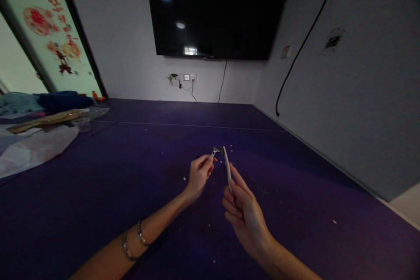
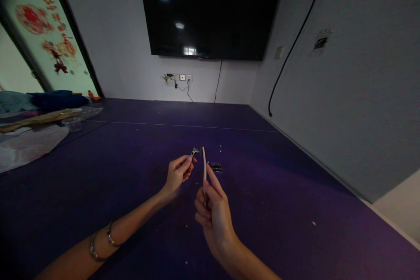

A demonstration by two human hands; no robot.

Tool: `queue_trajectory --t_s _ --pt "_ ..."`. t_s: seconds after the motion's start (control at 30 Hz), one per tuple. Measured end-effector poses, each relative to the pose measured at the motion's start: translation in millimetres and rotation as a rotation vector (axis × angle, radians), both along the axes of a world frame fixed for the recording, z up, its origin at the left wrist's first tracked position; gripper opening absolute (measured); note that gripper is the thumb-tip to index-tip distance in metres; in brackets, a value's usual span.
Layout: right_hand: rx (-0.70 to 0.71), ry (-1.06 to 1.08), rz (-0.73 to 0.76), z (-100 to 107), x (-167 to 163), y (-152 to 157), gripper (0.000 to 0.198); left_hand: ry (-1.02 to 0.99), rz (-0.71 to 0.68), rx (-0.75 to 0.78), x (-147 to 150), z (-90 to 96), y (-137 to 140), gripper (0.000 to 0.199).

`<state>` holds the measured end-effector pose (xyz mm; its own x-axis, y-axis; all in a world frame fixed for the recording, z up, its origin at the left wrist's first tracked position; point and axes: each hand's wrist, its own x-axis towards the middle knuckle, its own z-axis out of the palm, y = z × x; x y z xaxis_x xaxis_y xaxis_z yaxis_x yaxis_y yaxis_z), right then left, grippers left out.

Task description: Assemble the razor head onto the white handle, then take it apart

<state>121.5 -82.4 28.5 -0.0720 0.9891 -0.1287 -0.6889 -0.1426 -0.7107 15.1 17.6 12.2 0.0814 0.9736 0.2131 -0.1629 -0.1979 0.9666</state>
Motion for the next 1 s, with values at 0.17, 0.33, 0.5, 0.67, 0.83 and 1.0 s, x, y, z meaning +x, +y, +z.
queue_trajectory --t_s 0.17,0.33,0.5,0.67,0.83,1.0 --pt "-0.005 -0.011 -0.005 -1.8 -0.6 1.3 0.058 0.011 0.011 -0.007 1.2 0.9 -3.1 0.035" --pt "-0.001 -0.005 -0.009 -4.3 0.5 -0.5 0.057 0.005 0.005 -0.009 0.9 -0.4 -2.2 0.037" --pt "0.008 0.018 0.0 -1.5 -0.3 0.7 0.056 0.025 -0.006 0.004 1.7 -3.1 -2.5 0.034" --pt "-0.028 0.036 0.011 -2.3 -2.0 -6.2 0.058 0.001 -0.002 0.024 0.6 -1.9 -1.2 0.036" --pt "0.005 0.022 -0.004 -0.4 1.8 1.0 0.057 0.016 0.004 0.023 2.6 -2.1 -4.0 0.035" --pt "-0.022 0.036 0.014 -2.7 -3.8 -6.2 0.059 0.009 0.011 0.022 1.5 -0.3 -2.9 0.034"
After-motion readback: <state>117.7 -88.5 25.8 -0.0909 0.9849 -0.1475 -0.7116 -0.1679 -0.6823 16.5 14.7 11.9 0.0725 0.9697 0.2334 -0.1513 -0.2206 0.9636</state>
